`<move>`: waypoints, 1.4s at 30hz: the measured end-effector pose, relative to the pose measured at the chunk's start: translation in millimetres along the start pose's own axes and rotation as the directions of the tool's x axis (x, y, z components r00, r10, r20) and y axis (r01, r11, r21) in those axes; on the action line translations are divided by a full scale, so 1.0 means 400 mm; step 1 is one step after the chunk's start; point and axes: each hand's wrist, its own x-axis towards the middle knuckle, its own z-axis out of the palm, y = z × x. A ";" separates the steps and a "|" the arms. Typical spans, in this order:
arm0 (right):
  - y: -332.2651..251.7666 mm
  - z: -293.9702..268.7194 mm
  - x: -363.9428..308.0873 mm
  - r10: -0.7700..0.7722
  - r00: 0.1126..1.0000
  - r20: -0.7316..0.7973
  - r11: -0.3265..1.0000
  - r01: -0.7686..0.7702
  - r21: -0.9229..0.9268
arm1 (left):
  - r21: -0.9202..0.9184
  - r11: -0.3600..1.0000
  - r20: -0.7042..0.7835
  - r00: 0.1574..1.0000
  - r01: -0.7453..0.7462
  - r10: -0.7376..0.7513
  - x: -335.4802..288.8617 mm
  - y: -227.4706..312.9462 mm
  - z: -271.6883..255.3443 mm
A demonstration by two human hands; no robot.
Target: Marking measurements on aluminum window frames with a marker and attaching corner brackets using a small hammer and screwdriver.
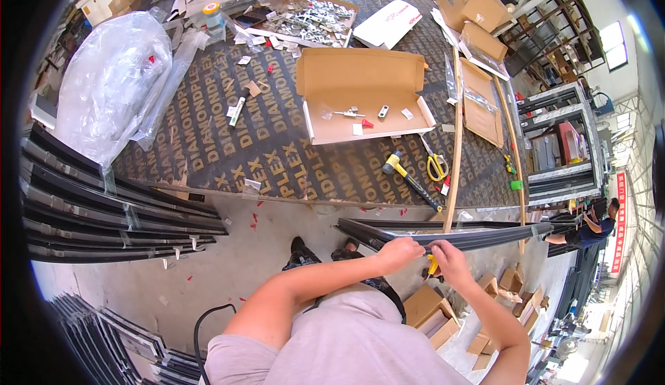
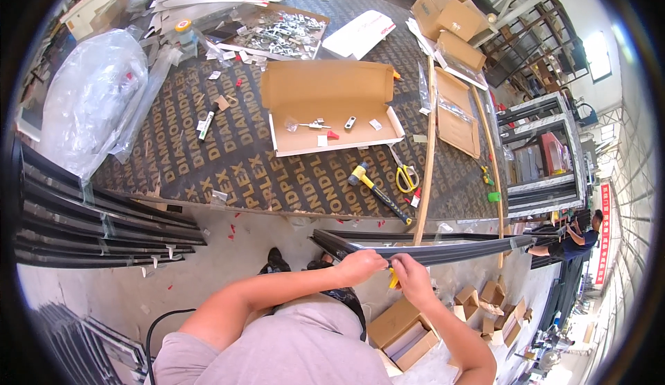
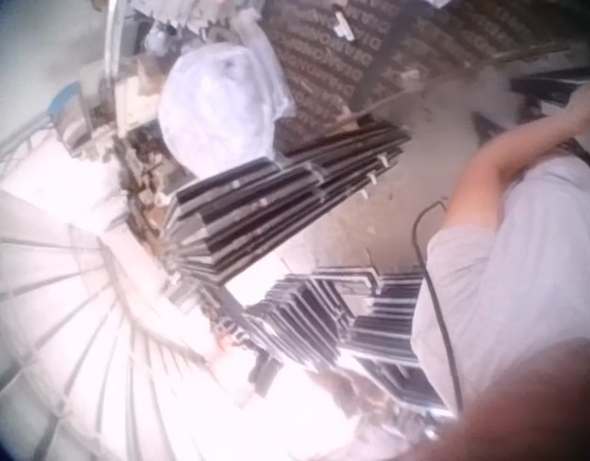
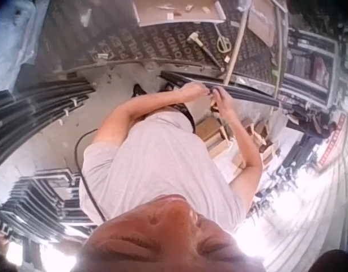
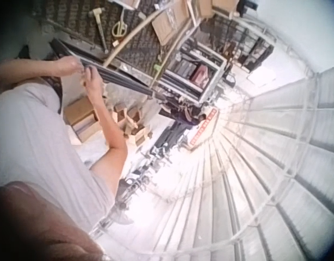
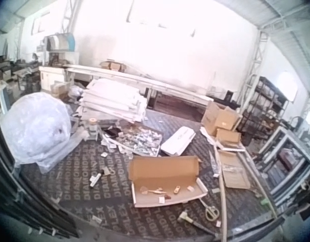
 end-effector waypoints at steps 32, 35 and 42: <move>-0.030 -0.041 0.098 0.327 0.927 0.181 0.916 -0.359 0.182 | 0.071 0.937 0.168 0.922 0.342 -0.349 -0.074 -0.047 -0.129; 0.012 -0.034 0.087 0.396 0.899 0.189 0.836 -0.438 0.331 | 0.067 0.954 0.174 0.938 0.292 -0.300 -0.056 -0.046 -0.142; -0.040 -0.039 0.066 0.099 0.959 0.266 0.958 -0.020 -0.287 | 0.117 0.947 0.193 0.929 0.298 -0.316 -0.052 -0.065 -0.126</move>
